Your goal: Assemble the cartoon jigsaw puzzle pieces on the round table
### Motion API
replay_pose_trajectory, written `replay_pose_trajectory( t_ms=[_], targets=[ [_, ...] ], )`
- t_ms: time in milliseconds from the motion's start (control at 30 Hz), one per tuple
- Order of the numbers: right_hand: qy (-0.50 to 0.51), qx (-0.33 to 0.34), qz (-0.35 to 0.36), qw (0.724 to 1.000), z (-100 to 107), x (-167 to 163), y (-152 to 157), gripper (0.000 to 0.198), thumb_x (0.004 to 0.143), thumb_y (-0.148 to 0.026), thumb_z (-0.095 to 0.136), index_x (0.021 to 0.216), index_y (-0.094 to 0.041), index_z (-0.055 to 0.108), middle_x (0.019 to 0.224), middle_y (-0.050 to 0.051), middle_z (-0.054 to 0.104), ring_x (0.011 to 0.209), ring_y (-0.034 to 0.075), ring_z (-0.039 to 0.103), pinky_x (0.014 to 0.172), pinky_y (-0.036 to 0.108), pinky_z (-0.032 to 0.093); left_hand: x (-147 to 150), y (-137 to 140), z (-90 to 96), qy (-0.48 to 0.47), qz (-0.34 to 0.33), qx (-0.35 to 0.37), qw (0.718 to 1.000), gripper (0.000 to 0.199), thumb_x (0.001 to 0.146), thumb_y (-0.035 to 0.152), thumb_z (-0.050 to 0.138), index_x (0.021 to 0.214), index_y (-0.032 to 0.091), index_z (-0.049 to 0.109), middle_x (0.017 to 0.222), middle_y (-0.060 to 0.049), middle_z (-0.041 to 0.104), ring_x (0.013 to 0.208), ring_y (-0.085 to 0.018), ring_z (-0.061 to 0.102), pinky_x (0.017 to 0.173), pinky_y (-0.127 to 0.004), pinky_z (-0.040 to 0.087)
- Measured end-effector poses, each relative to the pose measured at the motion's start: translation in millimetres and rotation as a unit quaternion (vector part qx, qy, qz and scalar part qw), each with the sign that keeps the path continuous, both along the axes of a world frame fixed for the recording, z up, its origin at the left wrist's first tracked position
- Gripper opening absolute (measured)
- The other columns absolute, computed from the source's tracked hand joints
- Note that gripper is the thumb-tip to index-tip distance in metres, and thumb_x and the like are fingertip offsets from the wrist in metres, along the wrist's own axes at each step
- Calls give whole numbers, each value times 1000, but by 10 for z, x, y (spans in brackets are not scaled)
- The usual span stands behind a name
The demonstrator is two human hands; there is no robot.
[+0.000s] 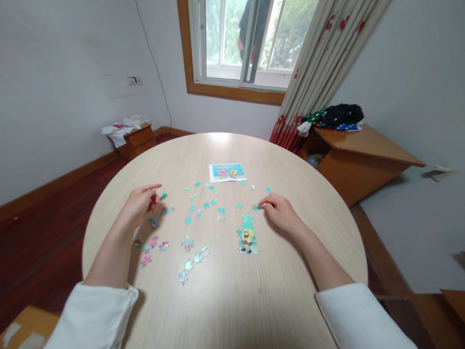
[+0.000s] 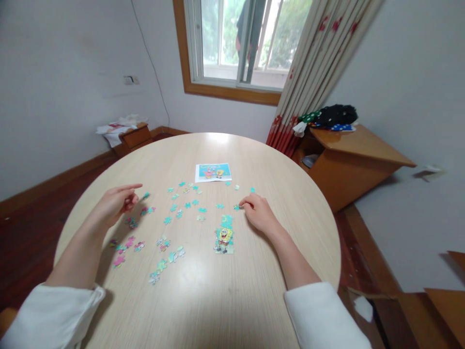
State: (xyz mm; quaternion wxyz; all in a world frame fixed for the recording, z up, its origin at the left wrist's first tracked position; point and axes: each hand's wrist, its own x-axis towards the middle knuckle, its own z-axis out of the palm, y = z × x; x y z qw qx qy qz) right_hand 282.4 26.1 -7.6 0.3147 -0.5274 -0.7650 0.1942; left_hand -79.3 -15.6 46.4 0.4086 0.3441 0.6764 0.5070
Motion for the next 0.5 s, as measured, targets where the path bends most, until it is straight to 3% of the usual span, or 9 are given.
replay_pose_trajectory(
  t_ms=[200, 333, 500],
  targets=[
    [4, 6, 1, 1000, 8, -3, -4, 26, 75, -14, 43, 70, -20, 68, 76, 3, 66, 73, 16, 58, 73, 28, 43, -6, 21, 7, -19, 62, 82, 994, 39, 59, 15, 47, 95, 9, 59, 39, 6, 41, 35, -7, 29, 38, -20, 19],
    [4, 9, 0, 1000, 0, -4, 1, 26, 74, -15, 43, 71, -19, 68, 75, 3, 66, 72, 16, 58, 72, 29, 43, -25, 25, 39, -47, 134, 182, 973, 27, 60, 10, 48, 85, 12, 57, 37, 9, 37, 36, -6, 25, 40, -21, 18],
    [-1, 16, 0, 1000, -7, -1, 1, 26, 74, -14, 43, 71, -20, 68, 75, 3, 66, 72, 16, 58, 73, 29, 43, -59, 25, 39, -50, 177, 234, 955, 20, 62, 7, 48, 78, 15, 56, 37, 10, 34, 38, -7, 26, 41, -22, 21]
  ],
)
